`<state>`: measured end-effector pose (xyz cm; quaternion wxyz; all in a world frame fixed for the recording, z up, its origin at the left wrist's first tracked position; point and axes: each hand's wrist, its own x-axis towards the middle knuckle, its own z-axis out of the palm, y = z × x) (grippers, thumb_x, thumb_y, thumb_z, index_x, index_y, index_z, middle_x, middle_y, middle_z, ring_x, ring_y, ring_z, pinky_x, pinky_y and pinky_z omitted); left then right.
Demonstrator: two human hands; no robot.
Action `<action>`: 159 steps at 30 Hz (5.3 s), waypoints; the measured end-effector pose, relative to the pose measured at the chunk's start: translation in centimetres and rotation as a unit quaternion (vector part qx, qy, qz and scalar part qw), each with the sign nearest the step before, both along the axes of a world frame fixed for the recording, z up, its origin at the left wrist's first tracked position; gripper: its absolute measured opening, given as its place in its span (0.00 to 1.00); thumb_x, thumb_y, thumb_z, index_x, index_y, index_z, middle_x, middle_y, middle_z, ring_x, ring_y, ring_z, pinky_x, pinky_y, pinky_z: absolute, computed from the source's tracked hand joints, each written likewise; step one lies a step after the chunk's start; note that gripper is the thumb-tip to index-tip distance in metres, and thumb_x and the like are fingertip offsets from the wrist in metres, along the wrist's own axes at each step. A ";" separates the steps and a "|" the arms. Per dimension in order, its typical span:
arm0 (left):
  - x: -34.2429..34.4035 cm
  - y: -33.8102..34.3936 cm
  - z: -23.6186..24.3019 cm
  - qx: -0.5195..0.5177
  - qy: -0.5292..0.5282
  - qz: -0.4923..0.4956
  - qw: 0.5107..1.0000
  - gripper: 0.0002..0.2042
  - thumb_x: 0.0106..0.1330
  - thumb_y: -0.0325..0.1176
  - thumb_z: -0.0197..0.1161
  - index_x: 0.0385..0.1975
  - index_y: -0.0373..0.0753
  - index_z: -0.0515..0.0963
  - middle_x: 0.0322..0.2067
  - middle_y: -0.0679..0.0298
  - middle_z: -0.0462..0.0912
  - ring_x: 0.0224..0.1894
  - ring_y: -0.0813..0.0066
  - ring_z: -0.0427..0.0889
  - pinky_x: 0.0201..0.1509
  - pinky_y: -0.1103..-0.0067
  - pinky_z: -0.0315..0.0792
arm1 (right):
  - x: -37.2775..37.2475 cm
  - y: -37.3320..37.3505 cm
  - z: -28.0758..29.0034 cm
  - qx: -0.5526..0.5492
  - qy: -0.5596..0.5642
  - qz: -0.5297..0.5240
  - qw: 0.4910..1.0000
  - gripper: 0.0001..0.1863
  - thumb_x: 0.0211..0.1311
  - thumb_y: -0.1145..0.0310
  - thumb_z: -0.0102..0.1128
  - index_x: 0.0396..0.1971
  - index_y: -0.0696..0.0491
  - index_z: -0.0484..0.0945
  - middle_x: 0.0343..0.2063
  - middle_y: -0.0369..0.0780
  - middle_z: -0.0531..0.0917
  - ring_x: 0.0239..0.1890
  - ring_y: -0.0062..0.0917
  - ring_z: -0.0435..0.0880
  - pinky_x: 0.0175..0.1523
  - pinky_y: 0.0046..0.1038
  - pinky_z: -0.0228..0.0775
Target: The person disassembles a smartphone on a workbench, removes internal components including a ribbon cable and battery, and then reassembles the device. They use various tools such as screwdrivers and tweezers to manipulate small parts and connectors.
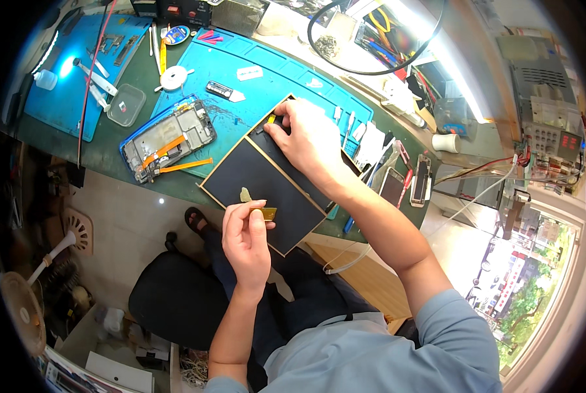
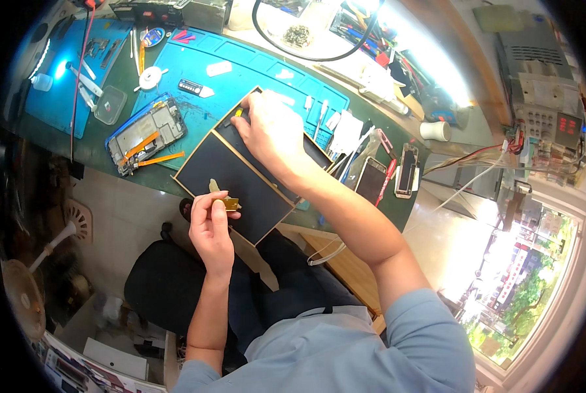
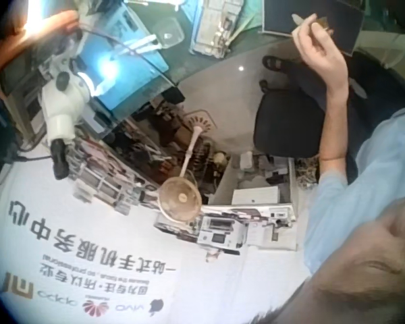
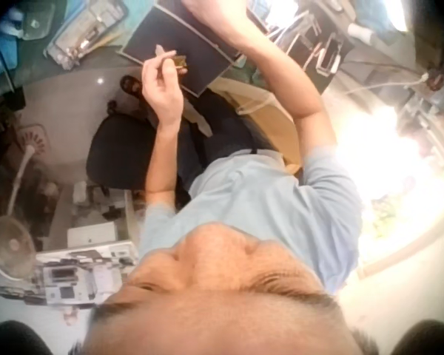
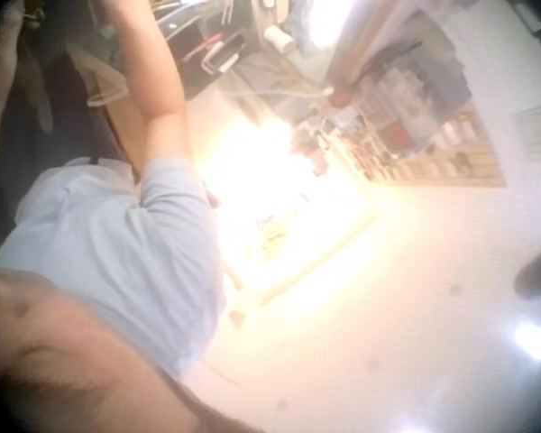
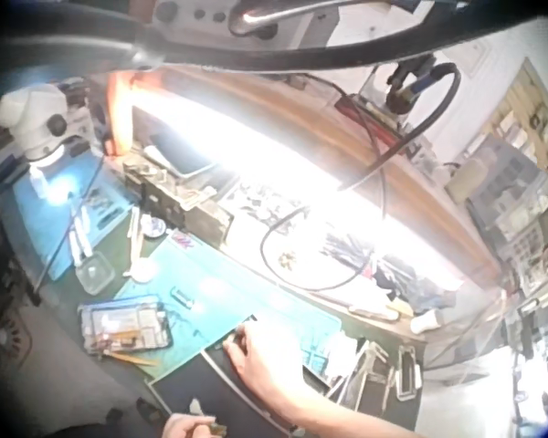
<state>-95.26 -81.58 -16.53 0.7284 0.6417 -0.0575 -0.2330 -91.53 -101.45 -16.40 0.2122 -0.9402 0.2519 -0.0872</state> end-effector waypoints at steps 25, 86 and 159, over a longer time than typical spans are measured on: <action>3.5 -1.5 2.0 -0.219 0.406 0.011 0.887 0.10 0.79 0.36 0.51 0.45 0.36 0.72 0.30 0.67 0.71 0.27 0.82 0.68 0.31 0.82 0.64 | -0.8 1.8 -0.4 -0.018 -0.053 0.083 0.995 0.07 0.60 0.68 0.68 0.35 0.51 0.80 0.32 0.37 0.78 0.35 0.32 0.82 0.39 0.31 0.76; 1.3 -3.1 2.5 -0.180 0.412 -0.039 0.892 0.13 0.79 0.29 0.48 0.57 0.33 0.71 0.52 0.57 0.79 0.52 0.74 0.79 0.57 0.77 0.75 | -7.9 -1.0 2.7 0.037 0.014 0.023 0.999 0.06 0.57 0.76 0.66 0.33 0.55 0.78 0.31 0.39 0.79 0.33 0.33 0.83 0.36 0.31 0.77; -8.5 3.4 10.2 -0.055 -0.285 -0.523 0.801 0.23 0.81 0.32 0.40 0.71 0.30 0.53 0.58 0.50 0.79 0.63 0.59 0.75 0.73 0.63 0.59 | -21.9 22.0 9.9 0.734 -0.598 -0.302 0.117 0.19 0.77 0.56 0.49 0.57 0.52 0.74 0.52 0.37 0.79 0.55 0.27 0.78 0.63 0.32 0.70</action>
